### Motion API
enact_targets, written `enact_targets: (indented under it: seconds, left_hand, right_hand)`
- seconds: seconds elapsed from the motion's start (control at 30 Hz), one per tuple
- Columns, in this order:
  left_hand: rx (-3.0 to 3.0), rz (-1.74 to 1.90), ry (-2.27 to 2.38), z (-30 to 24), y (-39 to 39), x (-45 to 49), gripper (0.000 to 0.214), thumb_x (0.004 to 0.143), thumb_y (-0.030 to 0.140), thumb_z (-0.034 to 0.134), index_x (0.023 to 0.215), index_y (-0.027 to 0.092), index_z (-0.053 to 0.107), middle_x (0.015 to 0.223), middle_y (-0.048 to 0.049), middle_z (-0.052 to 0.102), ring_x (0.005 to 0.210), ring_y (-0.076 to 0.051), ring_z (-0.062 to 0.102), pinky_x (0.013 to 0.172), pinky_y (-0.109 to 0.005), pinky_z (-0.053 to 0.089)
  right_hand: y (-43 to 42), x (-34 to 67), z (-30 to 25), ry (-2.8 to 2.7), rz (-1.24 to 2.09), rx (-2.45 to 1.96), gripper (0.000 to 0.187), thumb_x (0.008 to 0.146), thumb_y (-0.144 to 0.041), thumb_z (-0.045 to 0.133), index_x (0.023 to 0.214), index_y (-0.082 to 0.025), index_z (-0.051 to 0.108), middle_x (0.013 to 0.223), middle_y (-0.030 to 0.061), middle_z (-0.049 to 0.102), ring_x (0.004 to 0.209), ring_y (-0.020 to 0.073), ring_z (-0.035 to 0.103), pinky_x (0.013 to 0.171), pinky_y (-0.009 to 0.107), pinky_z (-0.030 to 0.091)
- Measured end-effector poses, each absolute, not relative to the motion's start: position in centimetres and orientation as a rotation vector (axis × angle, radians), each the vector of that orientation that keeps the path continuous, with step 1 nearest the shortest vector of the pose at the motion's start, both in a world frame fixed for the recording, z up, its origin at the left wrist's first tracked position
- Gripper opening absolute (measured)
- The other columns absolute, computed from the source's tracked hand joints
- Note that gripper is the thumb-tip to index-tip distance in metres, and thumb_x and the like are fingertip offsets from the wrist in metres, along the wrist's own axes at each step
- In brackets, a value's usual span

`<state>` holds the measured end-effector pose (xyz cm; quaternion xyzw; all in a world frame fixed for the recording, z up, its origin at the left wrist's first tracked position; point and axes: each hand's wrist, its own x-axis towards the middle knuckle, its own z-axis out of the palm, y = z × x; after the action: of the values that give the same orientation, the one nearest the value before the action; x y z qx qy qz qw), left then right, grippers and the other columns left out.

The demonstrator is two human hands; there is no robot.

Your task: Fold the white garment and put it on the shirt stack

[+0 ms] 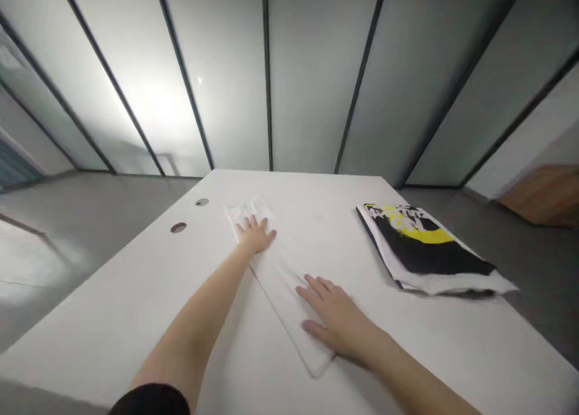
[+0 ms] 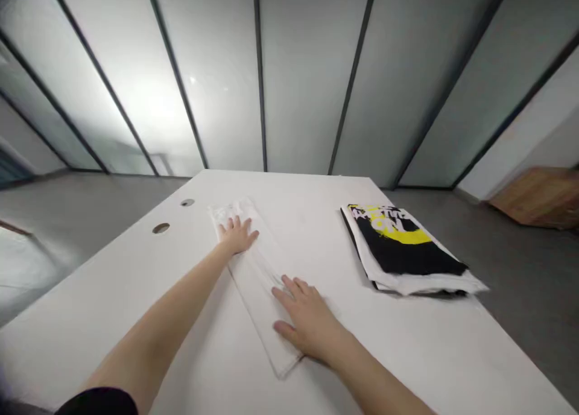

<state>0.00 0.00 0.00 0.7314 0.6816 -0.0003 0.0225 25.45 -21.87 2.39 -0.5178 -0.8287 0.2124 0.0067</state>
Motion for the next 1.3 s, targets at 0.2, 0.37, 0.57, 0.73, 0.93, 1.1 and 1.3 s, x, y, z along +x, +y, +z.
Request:
enact_targets:
  seconds: [0.2, 0.37, 0.57, 0.73, 0.93, 1.1, 1.3]
  left_hand:
    - [2.529, -0.012, 1.789, 0.9, 1.3, 0.0, 0.071, 0.104, 0.067, 0.034, 0.166, 0.032, 0.037, 0.177, -0.0151, 0.025, 0.162, -0.042, 0.022, 0.124, -0.07, 0.016]
    - [2.491, 0.183, 2.073, 1.0, 0.8, 2.1, 0.067, 0.103, 0.057, 0.039, 0.159, 0.022, 0.046, 0.176, -0.0157, 0.026, 0.163, -0.04, 0.018, 0.129, -0.063, 0.007]
    - [2.188, 0.146, 2.236, -0.1, -2.2, 5.8, 0.076, 0.103, 0.064, 0.027, 0.155, 0.014, 0.05, 0.17, -0.0272, 0.033, 0.157, -0.05, 0.026, 0.12, -0.073, 0.02]
    - [2.249, 0.112, 2.099, -1.0, -1.9, 5.8, 0.081, 0.102, 0.067, 0.029, 0.165, 0.016, 0.033, 0.175, -0.0273, 0.02, 0.161, -0.049, 0.017, 0.12, -0.075, 0.019]
    - [2.458, 0.074, 1.843, -0.3, 0.9, 5.1, 0.075, 0.103, 0.066, 0.033, 0.164, 0.021, 0.035, 0.175, -0.0234, 0.023, 0.162, -0.044, 0.02, 0.123, -0.07, 0.02]
    - [2.546, 0.053, 1.743, -0.1, 0.6, 5.4, 0.076, 0.105, 0.064, 0.033, 0.166, 0.02, 0.033, 0.176, -0.0229, 0.022, 0.162, -0.043, 0.02, 0.125, -0.069, 0.018]
    - [2.648, 0.062, 1.512, -0.3, -4.7, 5.7, 0.078, 0.105, 0.067, 0.035, 0.168, 0.021, 0.032, 0.177, -0.0207, 0.019, 0.163, -0.042, 0.016, 0.128, -0.066, 0.015]
  right_hand:
    - [-22.8, 23.9, 3.0, -2.584, 0.662, -1.246, 0.052, 0.093, -0.043, 0.075, 0.143, -0.029, 0.066, 0.163, 0.0142, 0.046, 0.145, 0.036, 0.045, 0.121, 0.052, 0.035]
    - [-22.2, 23.6, 2.6, -2.519, 0.568, -1.173, 0.021, 0.094, -0.031, 0.075, 0.114, -0.026, 0.076, 0.121, 0.0086, 0.065, 0.112, 0.0257, 0.058, 0.099, 0.039, 0.046]
    - [-22.9, 22.8, 2.8, -2.702, 0.678, -0.952, 0.026, 0.096, -0.035, 0.071, 0.119, -0.024, 0.076, 0.109, 0.0067, 0.069, 0.1, 0.0227, 0.062, 0.087, 0.033, 0.047]
    - [-23.6, 22.0, 2.6, -2.792, 0.791, -0.74, 0.022, 0.094, -0.035, 0.072, 0.111, -0.023, 0.079, 0.096, 0.0041, 0.071, 0.086, 0.0201, 0.064, 0.078, 0.03, 0.047]
    - [-23.1, 22.1, 2.1, -2.509, 0.918, -0.484, 0.023, 0.097, -0.028, 0.063, 0.116, -0.022, 0.076, 0.11, 0.0068, 0.076, 0.103, 0.0215, 0.067, 0.096, 0.036, 0.05]
    - [-21.2, 24.0, 1.2, -2.225, 0.743, -0.753, 0.019, 0.103, -0.022, 0.055, 0.108, -0.023, 0.074, 0.102, 0.0071, 0.076, 0.101, 0.0221, 0.067, 0.094, 0.039, 0.051]
    - [-19.3, 25.9, 0.0, -1.99, 0.58, -0.948, 0.02, 0.105, -0.025, 0.053, 0.108, -0.024, 0.073, 0.105, 0.0078, 0.076, 0.102, 0.0229, 0.069, 0.092, 0.039, 0.054]
